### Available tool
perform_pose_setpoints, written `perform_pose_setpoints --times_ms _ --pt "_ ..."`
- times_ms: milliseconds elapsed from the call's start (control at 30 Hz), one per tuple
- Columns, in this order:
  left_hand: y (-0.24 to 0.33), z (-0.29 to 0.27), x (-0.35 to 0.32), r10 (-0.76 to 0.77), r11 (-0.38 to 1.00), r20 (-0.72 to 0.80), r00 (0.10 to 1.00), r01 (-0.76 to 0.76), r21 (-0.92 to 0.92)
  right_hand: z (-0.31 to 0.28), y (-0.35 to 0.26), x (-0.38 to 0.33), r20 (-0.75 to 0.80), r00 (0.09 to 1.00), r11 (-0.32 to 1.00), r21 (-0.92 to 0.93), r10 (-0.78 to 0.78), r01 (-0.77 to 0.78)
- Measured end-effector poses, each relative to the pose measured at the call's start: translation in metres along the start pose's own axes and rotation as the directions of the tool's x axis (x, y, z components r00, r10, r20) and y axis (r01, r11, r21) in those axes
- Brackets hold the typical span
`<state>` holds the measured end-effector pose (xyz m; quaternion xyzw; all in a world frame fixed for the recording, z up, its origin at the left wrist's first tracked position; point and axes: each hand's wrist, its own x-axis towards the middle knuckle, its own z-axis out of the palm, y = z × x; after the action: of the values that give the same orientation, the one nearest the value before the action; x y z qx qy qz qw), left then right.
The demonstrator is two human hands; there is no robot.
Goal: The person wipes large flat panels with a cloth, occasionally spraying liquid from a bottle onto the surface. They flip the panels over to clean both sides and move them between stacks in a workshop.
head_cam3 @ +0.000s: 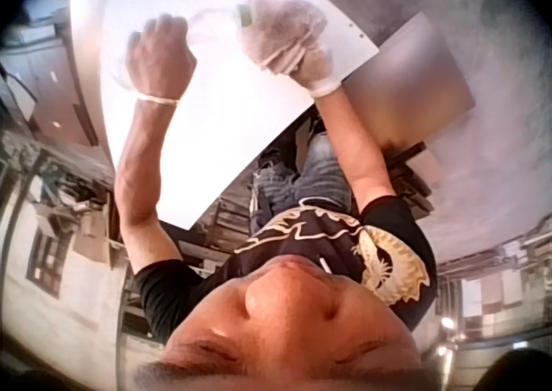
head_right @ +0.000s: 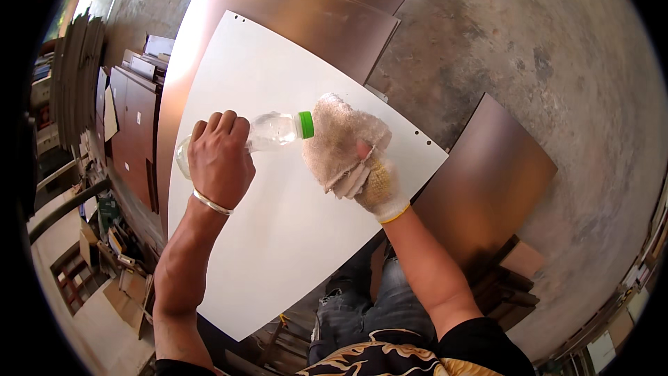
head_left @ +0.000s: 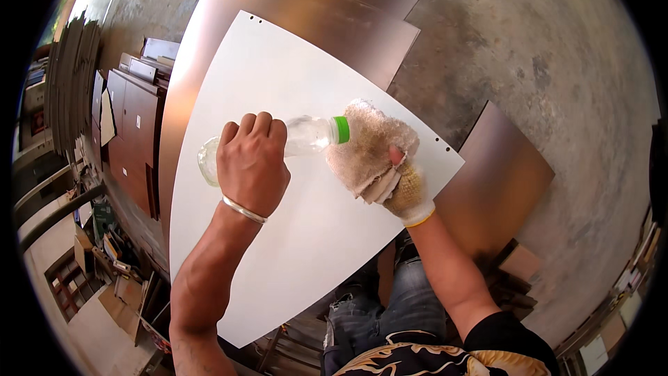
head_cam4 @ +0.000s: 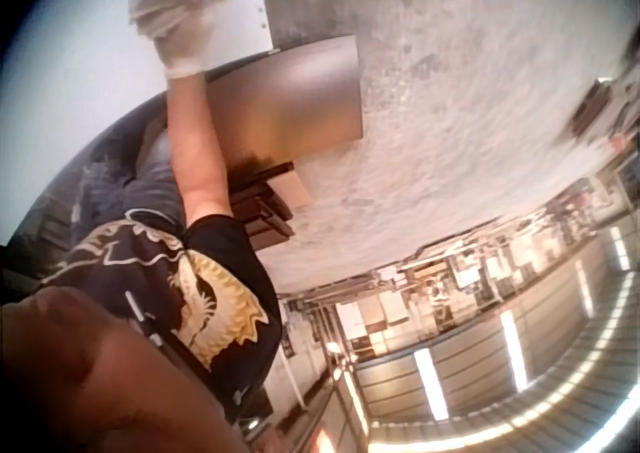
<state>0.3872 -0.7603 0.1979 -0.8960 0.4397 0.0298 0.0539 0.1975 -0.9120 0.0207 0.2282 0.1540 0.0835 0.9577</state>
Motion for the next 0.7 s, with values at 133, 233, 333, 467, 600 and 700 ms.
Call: perform_pose_setpoints --times_ms 133,233,333,467,600,700 --pt "-0.014 0.014 -0.033 -0.062 0.998 0.041 0.997 0.063 -0.014 0.039 0.030 0.011 -0.182 0.966 0.968 -0.201 -0.186 0.148" --pt "-0.028 0.023 -0.053 -0.113 0.993 0.020 0.993 0.114 -0.024 0.034 0.035 0.021 -0.221 0.965 0.976 -0.194 -0.140 0.097" --pt "-0.039 0.035 -0.070 -0.165 0.985 0.006 0.986 0.165 -0.052 0.022 0.052 0.026 -0.213 0.968 0.938 -0.341 -0.134 0.055" --pt "-0.054 0.072 -0.098 -0.257 0.945 -0.105 0.961 0.226 -0.237 0.030 0.082 0.039 -0.215 0.967 0.945 -0.322 -0.136 0.061" --pt "-0.075 0.111 -0.135 -0.659 0.637 -0.147 0.737 0.443 -0.631 0.027 0.062 0.013 -0.232 0.936 0.933 -0.307 -0.263 0.186" --pt "-0.113 0.140 -0.182 -0.893 0.037 0.090 0.440 0.273 -0.961 0.046 0.020 -0.038 -0.198 0.860 0.838 -0.406 -0.470 0.364"
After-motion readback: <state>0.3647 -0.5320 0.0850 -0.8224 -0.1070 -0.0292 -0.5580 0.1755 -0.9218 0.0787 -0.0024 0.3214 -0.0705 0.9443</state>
